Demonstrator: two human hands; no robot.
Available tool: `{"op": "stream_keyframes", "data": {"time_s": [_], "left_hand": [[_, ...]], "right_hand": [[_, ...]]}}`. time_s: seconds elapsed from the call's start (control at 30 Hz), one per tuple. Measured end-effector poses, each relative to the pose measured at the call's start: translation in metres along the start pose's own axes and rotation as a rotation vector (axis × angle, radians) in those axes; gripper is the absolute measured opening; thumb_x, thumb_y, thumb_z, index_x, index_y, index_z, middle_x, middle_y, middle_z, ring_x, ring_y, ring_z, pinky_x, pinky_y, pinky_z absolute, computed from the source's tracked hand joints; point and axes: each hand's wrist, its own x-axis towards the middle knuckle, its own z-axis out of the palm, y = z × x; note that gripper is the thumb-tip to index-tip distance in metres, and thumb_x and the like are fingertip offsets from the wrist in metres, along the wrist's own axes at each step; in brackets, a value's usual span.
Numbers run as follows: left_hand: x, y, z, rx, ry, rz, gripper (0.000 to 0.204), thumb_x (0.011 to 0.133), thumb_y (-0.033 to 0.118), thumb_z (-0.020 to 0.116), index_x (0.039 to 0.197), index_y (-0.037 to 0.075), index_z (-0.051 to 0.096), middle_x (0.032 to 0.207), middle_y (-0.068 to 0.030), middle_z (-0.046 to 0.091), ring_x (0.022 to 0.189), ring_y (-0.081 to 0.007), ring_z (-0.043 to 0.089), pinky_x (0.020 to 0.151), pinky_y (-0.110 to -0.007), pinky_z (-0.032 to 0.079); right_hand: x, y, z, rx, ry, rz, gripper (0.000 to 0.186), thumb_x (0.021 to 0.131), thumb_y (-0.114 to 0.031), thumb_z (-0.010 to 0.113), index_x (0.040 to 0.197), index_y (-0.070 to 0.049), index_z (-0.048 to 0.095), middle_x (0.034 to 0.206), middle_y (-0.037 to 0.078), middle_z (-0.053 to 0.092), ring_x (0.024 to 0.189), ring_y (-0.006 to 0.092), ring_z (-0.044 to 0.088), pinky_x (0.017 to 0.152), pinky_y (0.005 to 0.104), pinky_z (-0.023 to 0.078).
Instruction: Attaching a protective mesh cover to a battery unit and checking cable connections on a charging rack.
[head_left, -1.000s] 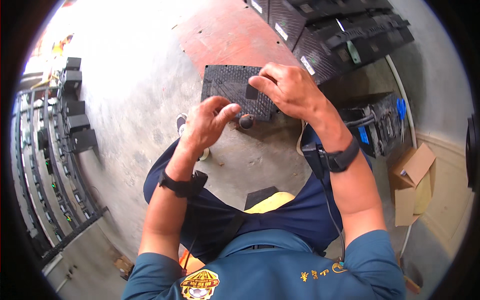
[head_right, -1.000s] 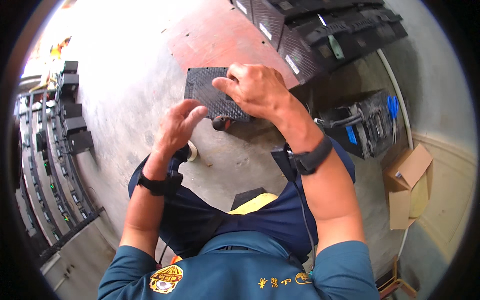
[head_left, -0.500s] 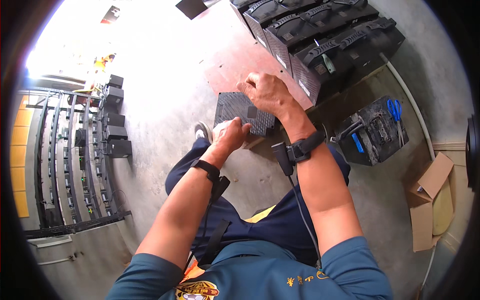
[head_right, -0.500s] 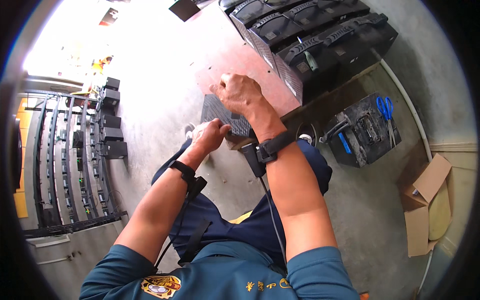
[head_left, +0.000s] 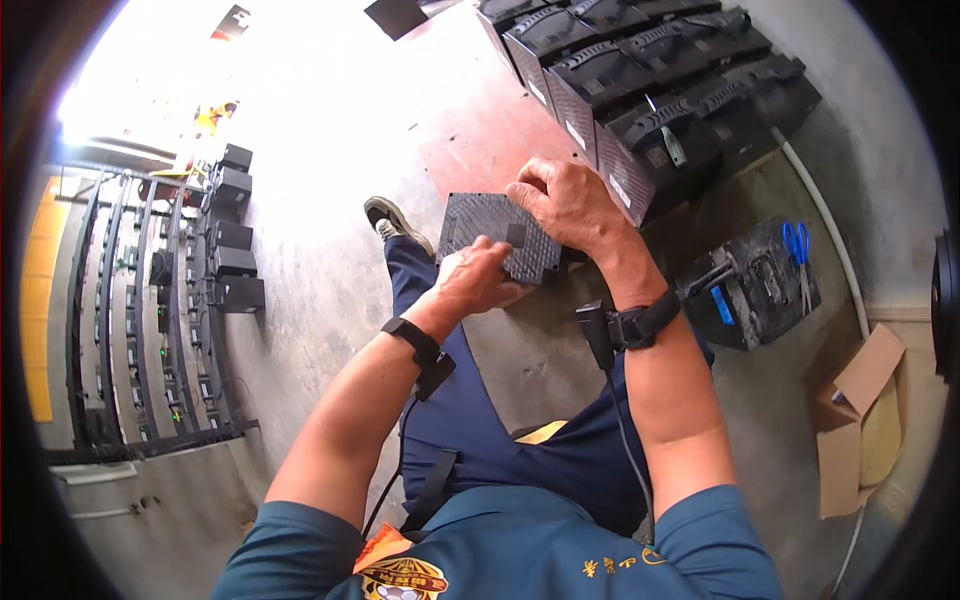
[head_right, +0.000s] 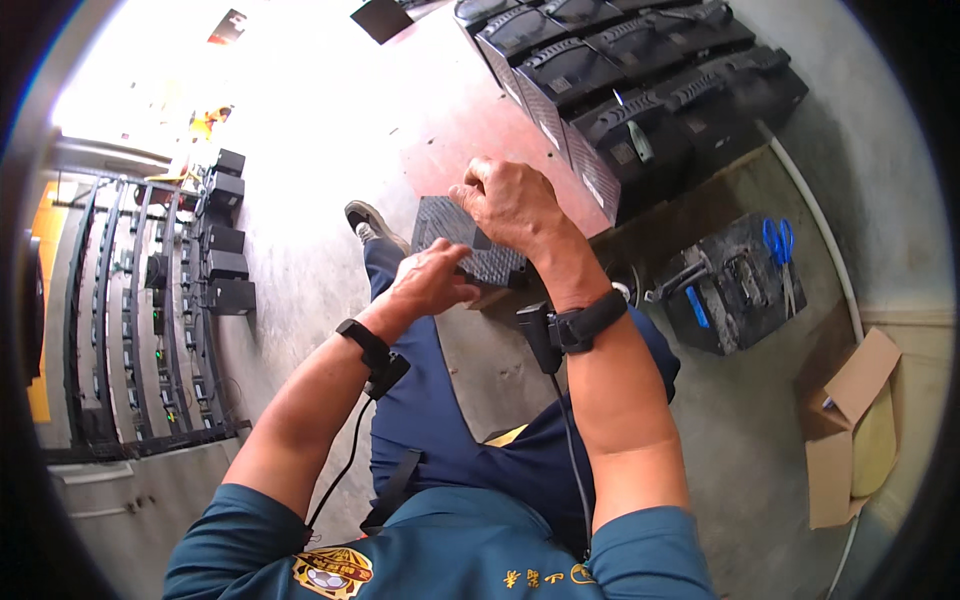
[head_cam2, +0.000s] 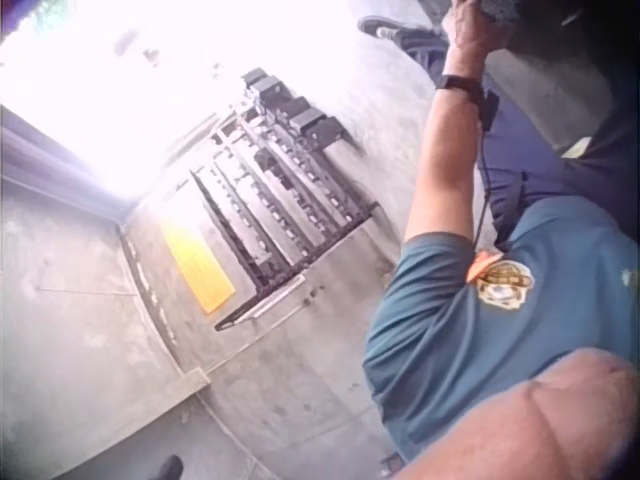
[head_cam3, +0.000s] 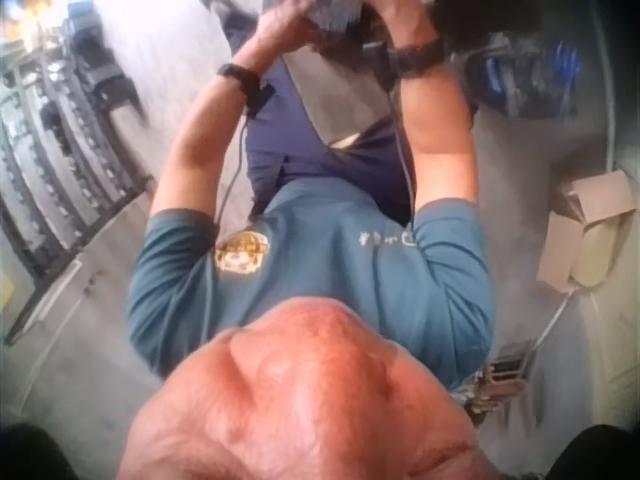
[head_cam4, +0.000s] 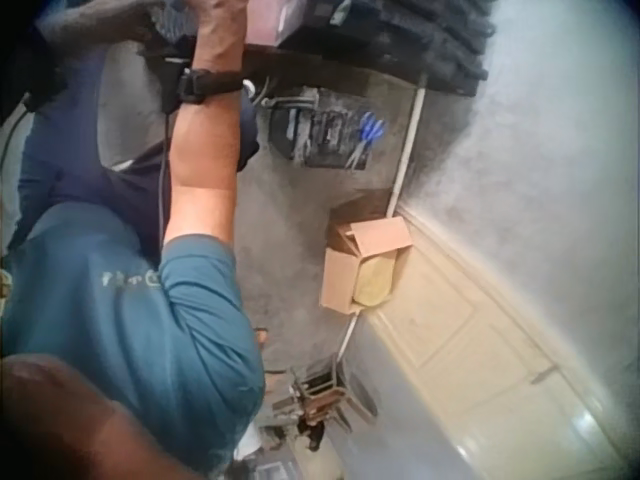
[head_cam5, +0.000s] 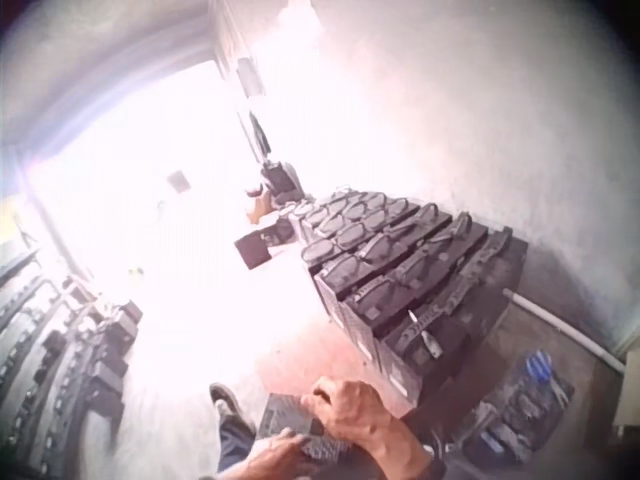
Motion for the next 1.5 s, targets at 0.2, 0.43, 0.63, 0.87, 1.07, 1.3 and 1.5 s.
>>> {"op": "stream_keyframes", "data": {"time_s": [0.2, 0.43, 0.63, 0.87, 1.07, 1.3, 1.5], "left_hand": [[0.010, -0.011, 0.018, 0.006, 0.054, -0.333, 0.068, 0.096, 0.069, 0.050, 0.102, 0.006, 0.074, 0.089, -0.0197, 0.075, 0.095, -0.0408, 0.071, 0.086, -0.049, 0.053], [0.021, -0.018, 0.020, 0.089, 0.009, -0.265, 0.051, 0.102, 0.049, 0.049, 0.092, 0.007, 0.075, 0.087, -0.0136, 0.075, 0.092, -0.0373, 0.071, 0.082, -0.048, 0.053], [0.017, -0.011, 0.006, 0.110, -0.077, -0.056, 0.037, 0.100, 0.042, 0.055, 0.104, 0.010, 0.073, 0.093, -0.0165, 0.074, 0.094, -0.0351, 0.071, 0.083, -0.046, 0.054], [0.011, -0.013, 0.002, 0.228, -0.080, 0.158, 0.034, 0.090, 0.026, 0.067, 0.123, 0.016, 0.070, 0.098, -0.0168, 0.067, 0.100, -0.0371, 0.066, 0.085, -0.047, 0.053], [0.002, -0.010, 0.007, 0.260, -0.030, 0.210, 0.058, 0.080, 0.022, 0.079, 0.135, 0.018, 0.062, 0.110, -0.0163, 0.061, 0.110, -0.0357, 0.061, 0.092, -0.044, 0.051], [0.001, -0.004, 0.001, 0.006, 0.171, -0.168, 0.068, 0.089, 0.060, 0.069, 0.126, 0.004, 0.065, 0.110, -0.0267, 0.071, 0.105, -0.0413, 0.069, 0.091, -0.047, 0.052], [0.007, -0.011, 0.014, -0.045, -0.001, -0.219, 0.048, 0.094, 0.051, 0.066, 0.101, 0.005, 0.073, 0.095, -0.0232, 0.074, 0.095, -0.0405, 0.071, 0.082, -0.048, 0.054]], "right_hand": [[0.001, 0.011, -0.007, -0.065, 0.011, 0.019, 0.030, 0.093, -0.032, 0.069, 0.099, -0.003, 0.072, 0.092, 0.018, 0.074, 0.088, 0.0343, 0.073, 0.080, 0.0413, 0.056], [0.003, 0.015, -0.005, -0.112, -0.047, 0.054, 0.029, 0.096, -0.035, 0.064, 0.108, -0.009, 0.073, 0.105, 0.015, 0.075, 0.100, 0.0334, 0.072, 0.092, 0.0444, 0.055], [0.004, 0.021, 0.003, -0.112, 0.022, 0.020, 0.024, 0.093, -0.025, 0.070, 0.100, -0.002, 0.072, 0.097, 0.018, 0.075, 0.091, 0.0316, 0.073, 0.083, 0.0397, 0.057], [0.007, 0.016, 0.009, -0.119, -0.010, 0.024, 0.024, 0.093, -0.025, 0.071, 0.100, -0.002, 0.072, 0.097, 0.018, 0.075, 0.091, 0.0320, 0.073, 0.083, 0.0396, 0.057], [0.007, 0.017, 0.010, -0.125, -0.031, 0.045, 0.026, 0.092, -0.026, 0.071, 0.103, -0.003, 0.072, 0.099, 0.018, 0.075, 0.093, 0.0321, 0.073, 0.085, 0.0396, 0.057], [0.007, 0.016, 0.008, -0.131, -0.046, 0.070, 0.026, 0.093, -0.026, 0.070, 0.105, -0.003, 0.073, 0.101, 0.018, 0.075, 0.095, 0.0317, 0.073, 0.087, 0.0401, 0.056], [0.011, 0.013, 0.010, -0.138, -0.042, 0.044, 0.026, 0.093, -0.026, 0.070, 0.104, -0.003, 0.073, 0.101, 0.017, 0.075, 0.094, 0.0316, 0.073, 0.086, 0.0401, 0.056]]}}
